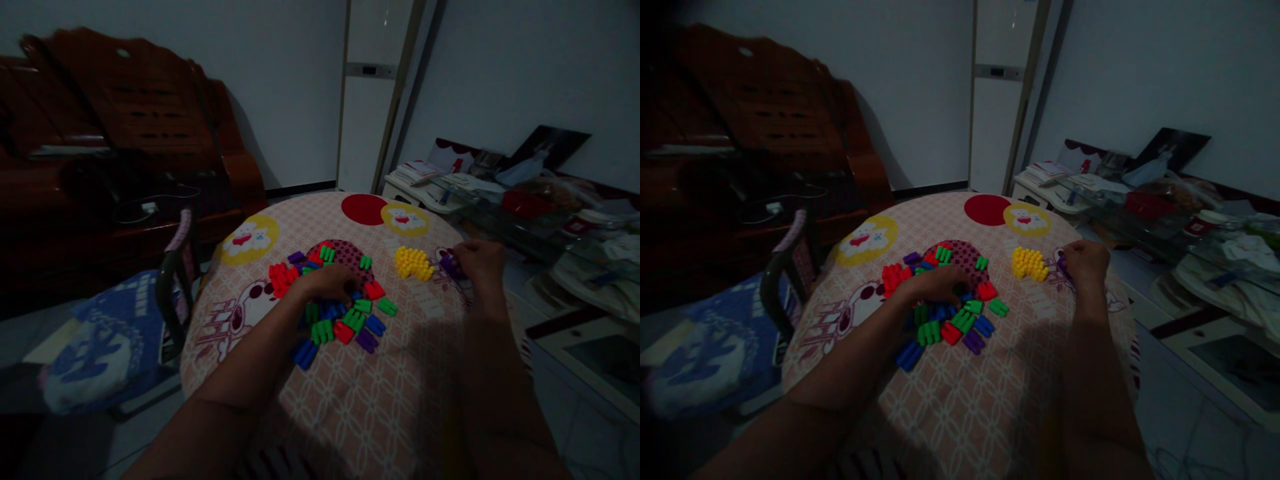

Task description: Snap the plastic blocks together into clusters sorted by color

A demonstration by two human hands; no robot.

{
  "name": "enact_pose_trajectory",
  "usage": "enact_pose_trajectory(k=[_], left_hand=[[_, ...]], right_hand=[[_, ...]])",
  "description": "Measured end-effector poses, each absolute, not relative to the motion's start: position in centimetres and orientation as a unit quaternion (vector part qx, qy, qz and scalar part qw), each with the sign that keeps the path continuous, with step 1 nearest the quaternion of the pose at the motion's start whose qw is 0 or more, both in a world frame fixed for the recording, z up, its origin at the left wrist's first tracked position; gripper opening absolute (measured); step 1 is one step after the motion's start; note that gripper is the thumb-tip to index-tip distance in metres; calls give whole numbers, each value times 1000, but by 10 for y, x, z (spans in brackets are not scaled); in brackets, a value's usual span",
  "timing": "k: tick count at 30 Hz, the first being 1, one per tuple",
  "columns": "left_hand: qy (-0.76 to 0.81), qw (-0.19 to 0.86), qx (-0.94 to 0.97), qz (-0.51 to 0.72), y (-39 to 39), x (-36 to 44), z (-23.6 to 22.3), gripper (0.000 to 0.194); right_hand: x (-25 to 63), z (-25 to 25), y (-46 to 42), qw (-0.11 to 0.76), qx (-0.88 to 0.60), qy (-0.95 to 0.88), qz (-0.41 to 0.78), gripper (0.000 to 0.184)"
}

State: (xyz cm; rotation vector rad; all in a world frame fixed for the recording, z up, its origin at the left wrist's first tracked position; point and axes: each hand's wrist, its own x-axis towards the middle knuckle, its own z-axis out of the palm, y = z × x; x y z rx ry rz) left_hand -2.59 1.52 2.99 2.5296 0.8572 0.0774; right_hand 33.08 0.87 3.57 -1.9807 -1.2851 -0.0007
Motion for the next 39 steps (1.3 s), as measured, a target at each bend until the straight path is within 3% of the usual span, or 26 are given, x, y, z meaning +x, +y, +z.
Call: enact_pose_trajectory(k=[3, 7, 14, 19, 24, 29, 34, 39], left_hand=[[335, 181, 924, 36, 16, -18, 25, 27], [436, 115, 886, 110, 28, -35, 32, 34], [420, 150, 895, -24, 32, -71, 38, 45], [406, 93, 909, -6, 27, -49, 22, 28], [459, 82, 884, 26, 30, -45, 18, 34], [475, 175, 843, 181, 41, -53, 14, 29], [414, 452, 694, 378, 41, -45, 14, 28], [344, 624, 566, 414, 27, -26, 20, 36]], right_hand=[[315, 44, 4, 414, -781, -464, 49, 13], [308, 50, 1, 422, -779, -459, 65, 11], [309, 45, 3, 458, -759, -453, 96, 10], [305, 42, 7, 450, -753, -472, 87, 11], [293, 44, 7, 460, -739, -482, 101, 11], [276, 43, 6, 483, -715, -480, 158, 10], [233, 40, 2, 476, -601, -583, 269, 17], [183, 34, -9, 448, -484, -663, 354, 33]])
